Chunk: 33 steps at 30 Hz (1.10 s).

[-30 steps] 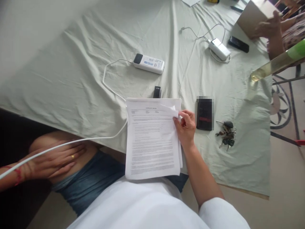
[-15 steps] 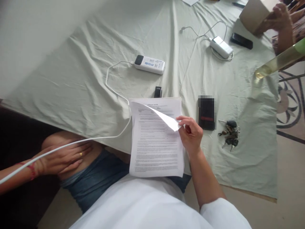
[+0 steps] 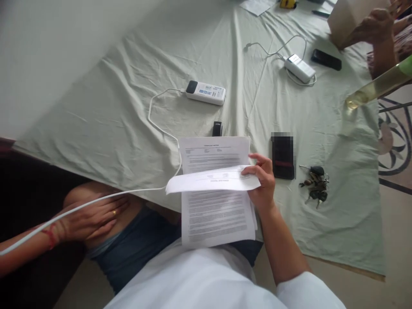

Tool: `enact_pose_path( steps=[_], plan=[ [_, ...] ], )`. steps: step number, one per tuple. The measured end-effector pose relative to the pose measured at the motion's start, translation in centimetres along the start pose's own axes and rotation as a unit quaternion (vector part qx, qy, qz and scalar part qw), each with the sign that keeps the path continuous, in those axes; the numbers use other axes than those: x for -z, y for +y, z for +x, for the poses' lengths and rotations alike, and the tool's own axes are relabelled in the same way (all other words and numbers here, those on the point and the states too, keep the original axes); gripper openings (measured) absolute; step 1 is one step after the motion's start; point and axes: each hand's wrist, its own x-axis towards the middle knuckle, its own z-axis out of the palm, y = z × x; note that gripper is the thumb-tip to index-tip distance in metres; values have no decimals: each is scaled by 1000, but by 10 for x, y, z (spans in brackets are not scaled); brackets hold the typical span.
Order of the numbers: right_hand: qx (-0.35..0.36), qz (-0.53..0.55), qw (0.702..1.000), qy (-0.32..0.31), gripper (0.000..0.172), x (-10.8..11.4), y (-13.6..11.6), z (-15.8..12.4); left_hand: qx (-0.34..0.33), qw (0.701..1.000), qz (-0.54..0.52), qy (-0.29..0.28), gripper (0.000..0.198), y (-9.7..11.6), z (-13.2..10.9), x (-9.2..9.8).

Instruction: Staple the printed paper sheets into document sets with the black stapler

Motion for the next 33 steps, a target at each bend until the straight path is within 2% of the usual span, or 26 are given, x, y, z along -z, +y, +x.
enact_pose_path(
  steps=[3, 7, 11, 16, 23, 30, 33],
  plan=[
    [13, -32, 999, 6, 12, -5, 6, -2, -5, 1000, -6, -3, 36, 1, 2, -1],
    [-20, -43, 999, 0, 10, -8, 10, -7, 3, 1000, -29, 2, 36, 2, 2, -3],
    [-59, -22, 998, -29, 8, -7, 15, -9, -6, 1000, -14, -15, 35, 0, 1, -3],
    [-75, -6, 995, -64, 9, -7, 18, -8, -18, 1000, -12, -23, 33, -1, 2, -1],
    [-54, -9, 998, -43, 11, -9, 12, -7, -9, 1000, -7, -26, 35, -1, 2, -1],
    [-111, 39, 992, -53, 17, -11, 25, -5, -10, 999, -17, -47, 35, -5, -3, -6],
    [-110, 44, 992, -49, 18, -13, 25, -4, 3, 998, -23, -50, 39, -6, -7, -9]
  ],
)
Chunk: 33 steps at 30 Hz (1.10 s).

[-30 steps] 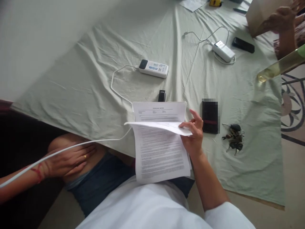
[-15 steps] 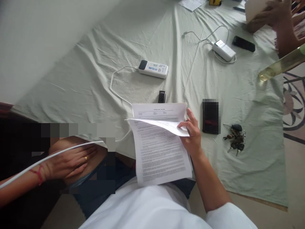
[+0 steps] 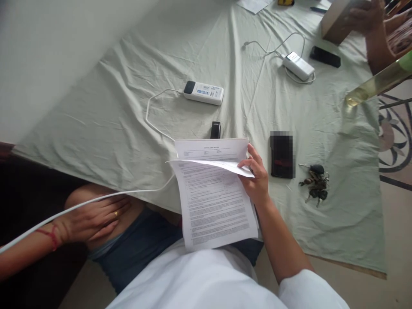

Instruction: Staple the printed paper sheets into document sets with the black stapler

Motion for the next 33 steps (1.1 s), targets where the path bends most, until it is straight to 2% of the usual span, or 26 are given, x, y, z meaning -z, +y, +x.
enact_pose_path(
  steps=[5, 17, 22, 27, 29, 33],
  plan=[
    [37, -19, 999, 20, 13, -2, -6, -1, 11, 1000, -3, 1, 41, 0, -1, -2],
    [71, -55, 995, 33, 10, -4, -10, -1, 32, 999, 5, -7, 41, 7, 8, 10],
    [87, -85, 991, 48, 8, -3, -18, 0, 23, 1000, 4, 8, 39, 6, 9, 12],
    [129, -105, 983, 77, 7, -4, -20, 1, 31, 1000, -2, 6, 39, 8, 9, 13],
    [116, -101, 984, 92, 14, -6, -14, 0, 29, 999, -4, 15, 40, 9, 11, 15],
    [34, -68, 993, 89, 29, -11, 4, -1, 17, 999, 7, 40, 39, 12, 16, 20]
  ],
)
